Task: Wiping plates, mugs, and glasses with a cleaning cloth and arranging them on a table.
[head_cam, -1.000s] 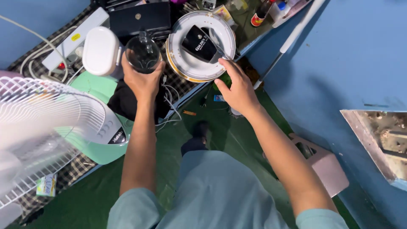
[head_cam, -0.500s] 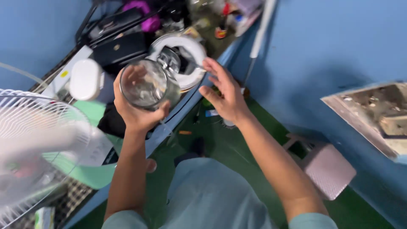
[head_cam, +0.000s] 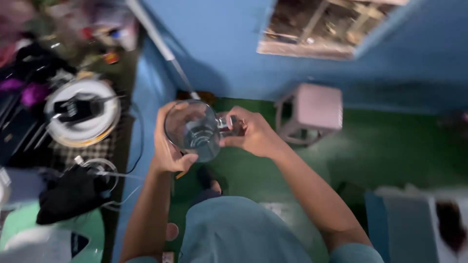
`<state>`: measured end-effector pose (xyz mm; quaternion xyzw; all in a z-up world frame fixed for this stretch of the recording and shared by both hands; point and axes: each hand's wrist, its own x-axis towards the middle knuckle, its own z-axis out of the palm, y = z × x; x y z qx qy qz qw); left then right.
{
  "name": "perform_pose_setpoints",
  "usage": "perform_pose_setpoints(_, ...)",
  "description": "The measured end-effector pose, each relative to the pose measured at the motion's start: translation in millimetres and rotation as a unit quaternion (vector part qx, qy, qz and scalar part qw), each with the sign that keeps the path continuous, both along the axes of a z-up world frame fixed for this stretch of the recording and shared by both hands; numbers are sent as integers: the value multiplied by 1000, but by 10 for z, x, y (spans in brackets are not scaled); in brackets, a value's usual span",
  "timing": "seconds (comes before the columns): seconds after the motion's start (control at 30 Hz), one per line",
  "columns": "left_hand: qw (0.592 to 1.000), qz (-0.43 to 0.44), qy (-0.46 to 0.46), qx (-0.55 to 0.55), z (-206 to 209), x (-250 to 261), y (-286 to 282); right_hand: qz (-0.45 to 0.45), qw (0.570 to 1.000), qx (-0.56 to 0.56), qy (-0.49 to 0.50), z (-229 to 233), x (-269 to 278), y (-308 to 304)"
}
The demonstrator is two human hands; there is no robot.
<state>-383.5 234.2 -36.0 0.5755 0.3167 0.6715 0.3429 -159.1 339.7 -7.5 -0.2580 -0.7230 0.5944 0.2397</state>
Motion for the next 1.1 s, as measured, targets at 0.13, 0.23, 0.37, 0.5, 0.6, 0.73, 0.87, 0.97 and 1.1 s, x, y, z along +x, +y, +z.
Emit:
perform_pose_setpoints(0.13, 992, -112, -23, -45, 52, 861, 145, -118, 993, 25, 6, -74, 981, -385)
perform_pose_setpoints(0.23, 985, -174, 12, -4, -52, 1472, 290, -227, 971, 68, -12, -95, 1640, -672)
perform_pose_setpoints(0.37, 967, -256, 3, -12, -197, 2203, 458, -362, 931, 42, -13, -103, 2249, -1010)
perform_pose_setpoints(0.5, 944, -320, -39, -75, -111, 2922, 617, -460, 880, 112, 41, -224, 2653, -1184)
perform_pose_setpoints(0.6, 947, -320, 21, -5, -199, 3310, 821, -530, 840, 115, 26, -261, 2836, -1258)
perform_pose_setpoints(0.73, 919, -390, 55, -7, -238, 3629, 1061, -593, 794, 129, -29, -284, 3029, -1321)
perform_pose_setpoints(0.87, 878, -473, 75, 19, -283, 3982, 1245, -639, 762, 59, -82, -222, 3151, -1503)
perform_pose_setpoints(0.97, 834, -544, 92, 15, -263, 4202, 1365, -659, 749, -6, -68, -256, 3154, -1607)
perform_pose_setpoints(1.1, 774, -620, 123, 26, -426, 4526, 1411, -689, 724, -18, 2, -531, 3054, -1840)
